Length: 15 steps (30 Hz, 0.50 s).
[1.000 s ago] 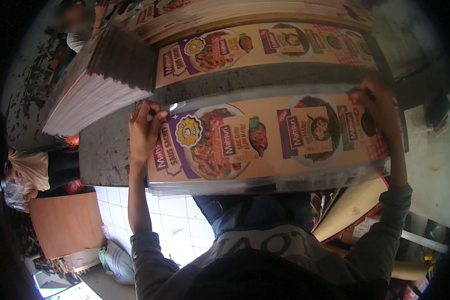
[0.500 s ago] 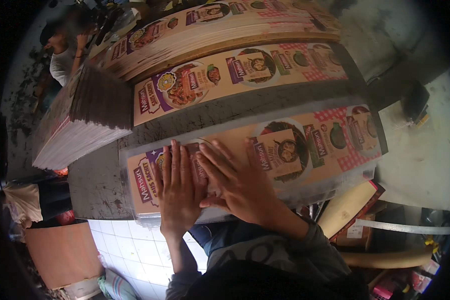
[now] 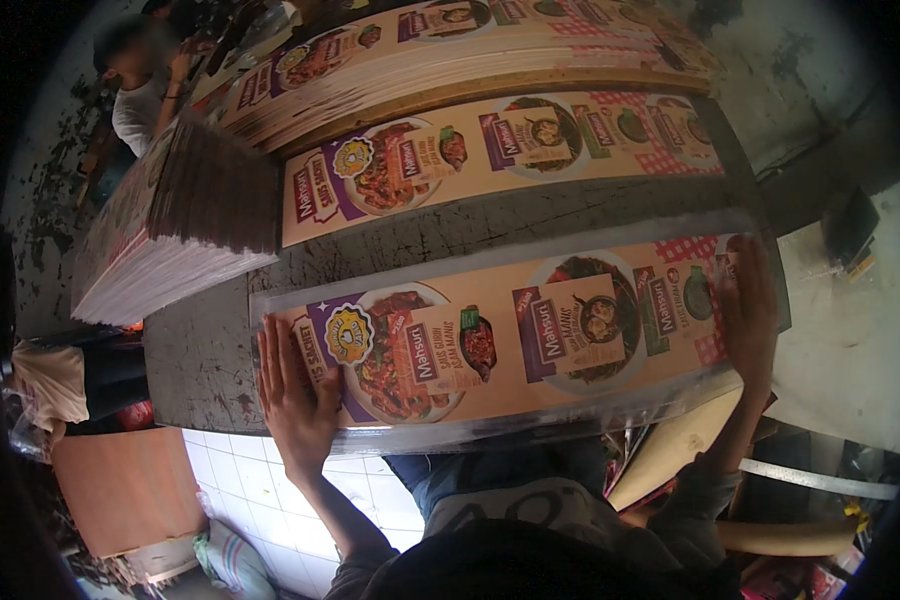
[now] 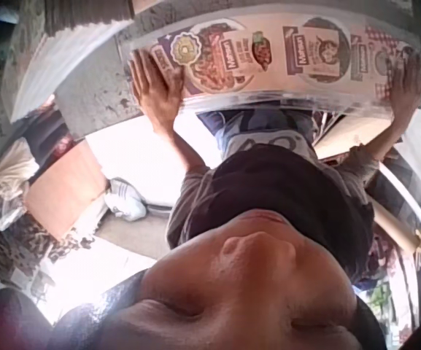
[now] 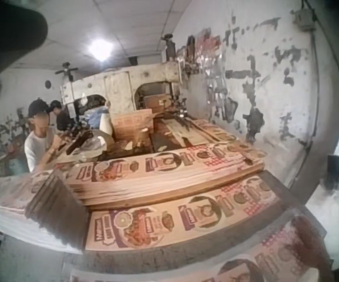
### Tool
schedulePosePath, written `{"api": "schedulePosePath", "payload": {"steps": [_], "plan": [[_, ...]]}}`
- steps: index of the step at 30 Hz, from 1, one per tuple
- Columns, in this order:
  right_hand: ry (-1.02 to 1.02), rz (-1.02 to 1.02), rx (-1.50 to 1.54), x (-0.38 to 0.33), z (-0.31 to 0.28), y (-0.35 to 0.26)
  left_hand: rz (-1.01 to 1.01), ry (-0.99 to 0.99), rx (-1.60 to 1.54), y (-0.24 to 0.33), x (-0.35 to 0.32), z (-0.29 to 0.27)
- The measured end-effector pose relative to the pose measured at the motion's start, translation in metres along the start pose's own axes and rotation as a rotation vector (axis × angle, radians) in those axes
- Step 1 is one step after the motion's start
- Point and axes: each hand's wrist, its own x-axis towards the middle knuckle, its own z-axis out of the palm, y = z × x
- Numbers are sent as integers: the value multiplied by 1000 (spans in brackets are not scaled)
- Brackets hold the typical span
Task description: The person repeatedly inserts printed cards into clear plastic sleeves by hand.
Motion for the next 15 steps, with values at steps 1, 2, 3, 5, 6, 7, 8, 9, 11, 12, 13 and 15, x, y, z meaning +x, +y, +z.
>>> {"api": "schedulePosePath", "payload": {"steps": [1, 2, 3, 5, 6, 7, 8, 9, 11, 12, 13, 15], "plan": [[-1, -4, 3, -1, -3, 5, -4, 2, 2, -8, -2, -1], [2, 218, 24, -3, -10, 8, -24, -2, -140, -20, -5, -3], [4, 443, 46, -8, -15, 12, -42, -5, -281, -28, -10, -6], [62, 358, -17, -19, -18, 31, -25, 36, -194, -31, -15, -17], [125, 270, -77, -21, -18, 33, -47, 57, -216, -32, -17, -20], [123, 271, -73, -22, -17, 33, -68, 77, -237, -34, -19, -22], [119, 313, -52, -22, -18, 30, -50, 115, -229, -32, -18, -22], [115, 354, -31, -22, -17, 28, -51, 115, -225, -32, -18, -22], [166, 350, -44, -22, -13, 24, -152, 64, -320, -32, -17, -22], [221, 345, -62, -21, -13, 21, -153, 66, -322, -32, -15, -22], [223, 344, -63, -19, -17, 18, -125, 73, -300, -33, -14, -20], [198, 624, 149, -16, -29, 12, -98, 84, -277, -36, -12, -18]]}}
